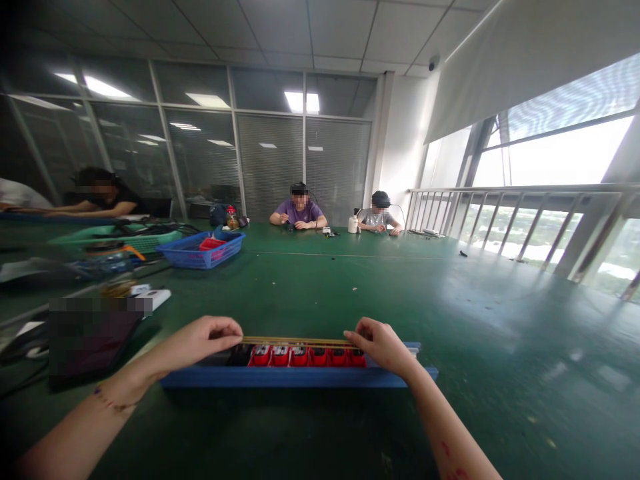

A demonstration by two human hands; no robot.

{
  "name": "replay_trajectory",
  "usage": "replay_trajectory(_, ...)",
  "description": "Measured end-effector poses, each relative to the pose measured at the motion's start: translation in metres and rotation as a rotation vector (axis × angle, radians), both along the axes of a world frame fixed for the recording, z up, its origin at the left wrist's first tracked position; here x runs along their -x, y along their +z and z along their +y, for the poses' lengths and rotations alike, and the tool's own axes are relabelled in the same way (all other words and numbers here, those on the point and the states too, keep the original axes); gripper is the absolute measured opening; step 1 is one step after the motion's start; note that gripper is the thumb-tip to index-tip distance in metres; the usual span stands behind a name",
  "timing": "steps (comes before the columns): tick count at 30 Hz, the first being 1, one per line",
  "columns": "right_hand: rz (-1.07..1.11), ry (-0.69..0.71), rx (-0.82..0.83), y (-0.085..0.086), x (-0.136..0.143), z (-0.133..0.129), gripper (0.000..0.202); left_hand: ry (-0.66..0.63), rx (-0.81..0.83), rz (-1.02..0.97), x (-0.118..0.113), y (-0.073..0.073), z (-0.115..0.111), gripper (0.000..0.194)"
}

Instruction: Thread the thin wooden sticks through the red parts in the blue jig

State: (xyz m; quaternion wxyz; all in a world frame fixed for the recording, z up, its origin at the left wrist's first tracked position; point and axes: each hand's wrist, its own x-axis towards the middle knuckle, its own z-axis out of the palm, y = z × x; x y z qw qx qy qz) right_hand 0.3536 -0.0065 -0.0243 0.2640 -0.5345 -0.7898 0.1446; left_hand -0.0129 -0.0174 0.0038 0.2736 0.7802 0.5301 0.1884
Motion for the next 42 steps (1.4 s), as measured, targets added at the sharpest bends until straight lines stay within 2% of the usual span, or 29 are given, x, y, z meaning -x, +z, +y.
replay_trajectory(9,-0.132,-0.108,-0.077,-0.005,0.003,0.004,0.045,0.007,0.042,-0.028,0.000,-0.006,0.000,0.038)
replay_trajectory(16,-0.126,-0.072,-0.062,-0.007,0.003,0.004,0.044,0.009,0.062,-0.020,0.000,-0.010,0.001,0.038)
replay_trajectory(21,-0.082,0.026,-0.017,-0.005,0.004,0.003,0.044,-0.006,-0.018,0.060,0.001,-0.002,-0.002,0.038)
replay_trajectory(31,-0.060,0.068,0.038,-0.004,0.001,0.002,0.042,-0.022,-0.132,0.199,0.002,0.013,-0.002,0.030)
replay_trajectory(34,-0.060,0.081,0.037,-0.003,0.001,0.001,0.041,-0.043,-0.240,0.281,0.000,0.016,-0.003,0.026)
replay_trajectory(38,-0.041,0.118,0.059,-0.002,-0.002,0.000,0.041,-0.089,-0.493,0.393,-0.003,0.024,-0.007,0.023)
replay_trajectory(42,0.028,0.163,0.099,0.000,-0.010,0.001,0.039,-0.127,-0.772,0.443,0.004,0.039,-0.009,0.025)
